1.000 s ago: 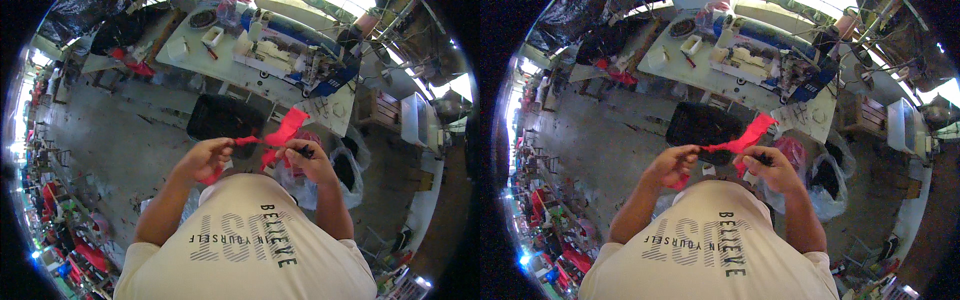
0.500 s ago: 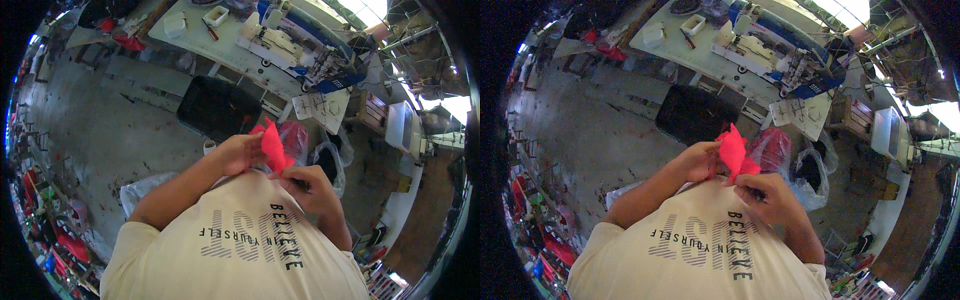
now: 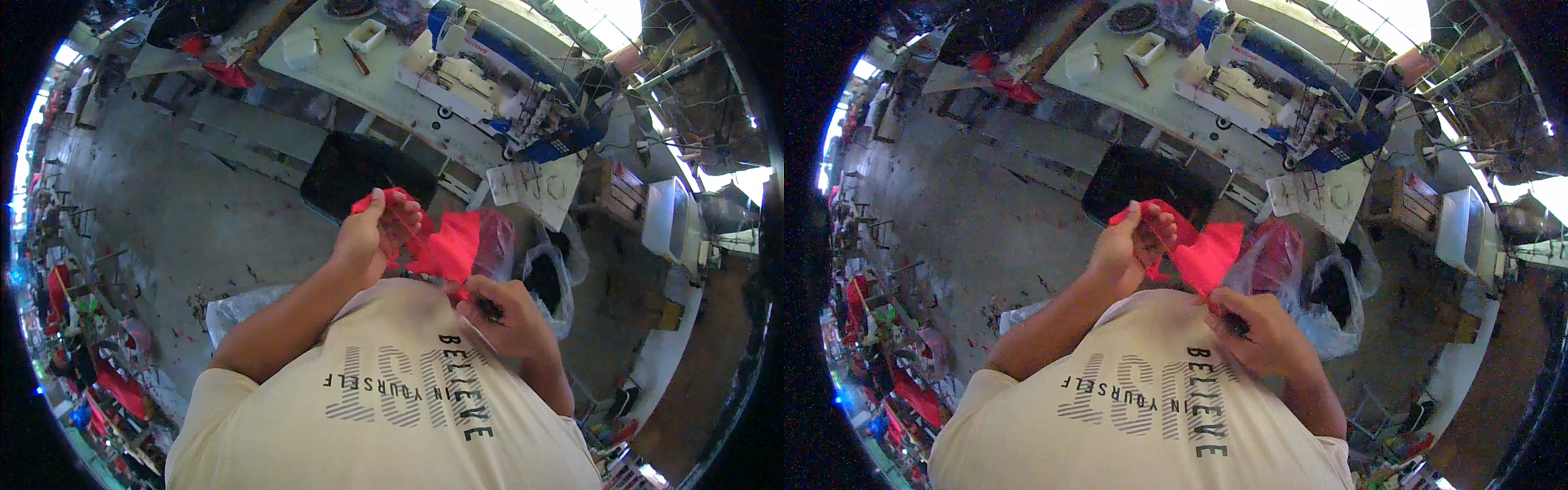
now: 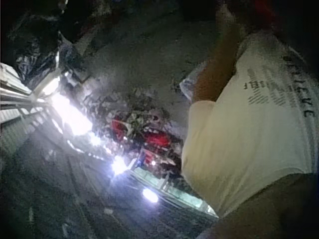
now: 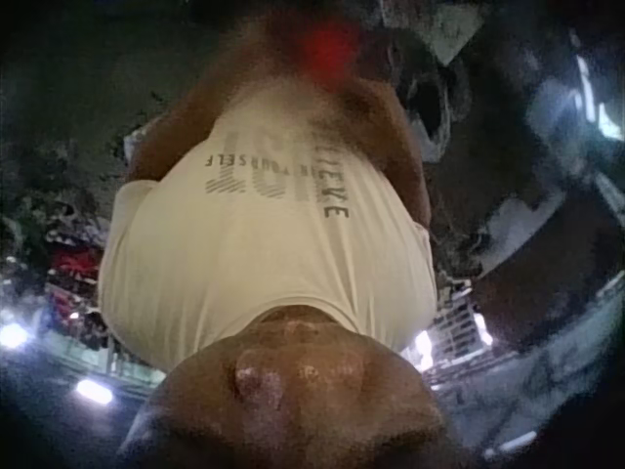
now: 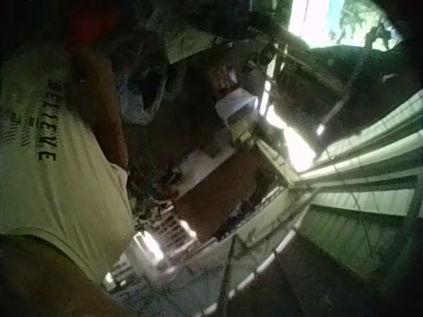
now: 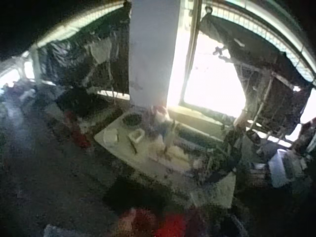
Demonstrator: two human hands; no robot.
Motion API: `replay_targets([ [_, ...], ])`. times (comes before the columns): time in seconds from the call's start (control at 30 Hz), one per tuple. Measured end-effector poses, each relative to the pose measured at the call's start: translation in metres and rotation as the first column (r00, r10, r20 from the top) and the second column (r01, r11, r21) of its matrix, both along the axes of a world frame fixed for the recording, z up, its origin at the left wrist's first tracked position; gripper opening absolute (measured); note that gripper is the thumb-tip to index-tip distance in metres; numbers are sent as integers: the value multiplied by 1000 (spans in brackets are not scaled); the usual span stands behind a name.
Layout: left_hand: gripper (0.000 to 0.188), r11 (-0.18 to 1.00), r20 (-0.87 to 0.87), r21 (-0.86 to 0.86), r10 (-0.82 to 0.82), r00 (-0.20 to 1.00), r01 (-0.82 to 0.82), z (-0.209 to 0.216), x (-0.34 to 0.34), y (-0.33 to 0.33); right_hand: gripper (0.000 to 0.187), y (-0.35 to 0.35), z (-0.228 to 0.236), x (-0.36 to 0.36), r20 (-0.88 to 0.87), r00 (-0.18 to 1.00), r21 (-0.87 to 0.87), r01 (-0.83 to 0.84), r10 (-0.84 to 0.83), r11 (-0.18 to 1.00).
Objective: The person removes red fabric pieces from a plastic bag, unfolds and aligns them, then uses scissors to cut the fabric into smaller pieces. The cut pieces are placed into a black bin on the floor.
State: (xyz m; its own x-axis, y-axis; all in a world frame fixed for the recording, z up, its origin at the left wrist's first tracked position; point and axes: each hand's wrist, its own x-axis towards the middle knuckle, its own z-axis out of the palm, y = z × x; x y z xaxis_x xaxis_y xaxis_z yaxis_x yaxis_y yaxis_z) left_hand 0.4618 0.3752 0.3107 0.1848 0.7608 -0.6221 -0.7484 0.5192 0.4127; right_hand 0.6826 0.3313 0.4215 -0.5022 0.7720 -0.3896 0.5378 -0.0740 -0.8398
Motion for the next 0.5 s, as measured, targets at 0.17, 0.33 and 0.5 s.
replay_targets([
  [0.17, 36, 944, 96, 330, -6, 995, -26, 61, -21, 4, 12, 4, -30, 2, -72, 996, 11, -42, 43, 999],
  [0.33, 41, 702, -14, 712, -4, 1000, 12, 125, -28, 7, 16, 15, -90, -2, -142, 989, 82, -31, 43, 996],
  [0.5, 39, 520, -22, 852, 161, 987, -65, 159, -53, 10, 17, 20, -115, 4, -235, 967, -55, 84, -95, 995],
])
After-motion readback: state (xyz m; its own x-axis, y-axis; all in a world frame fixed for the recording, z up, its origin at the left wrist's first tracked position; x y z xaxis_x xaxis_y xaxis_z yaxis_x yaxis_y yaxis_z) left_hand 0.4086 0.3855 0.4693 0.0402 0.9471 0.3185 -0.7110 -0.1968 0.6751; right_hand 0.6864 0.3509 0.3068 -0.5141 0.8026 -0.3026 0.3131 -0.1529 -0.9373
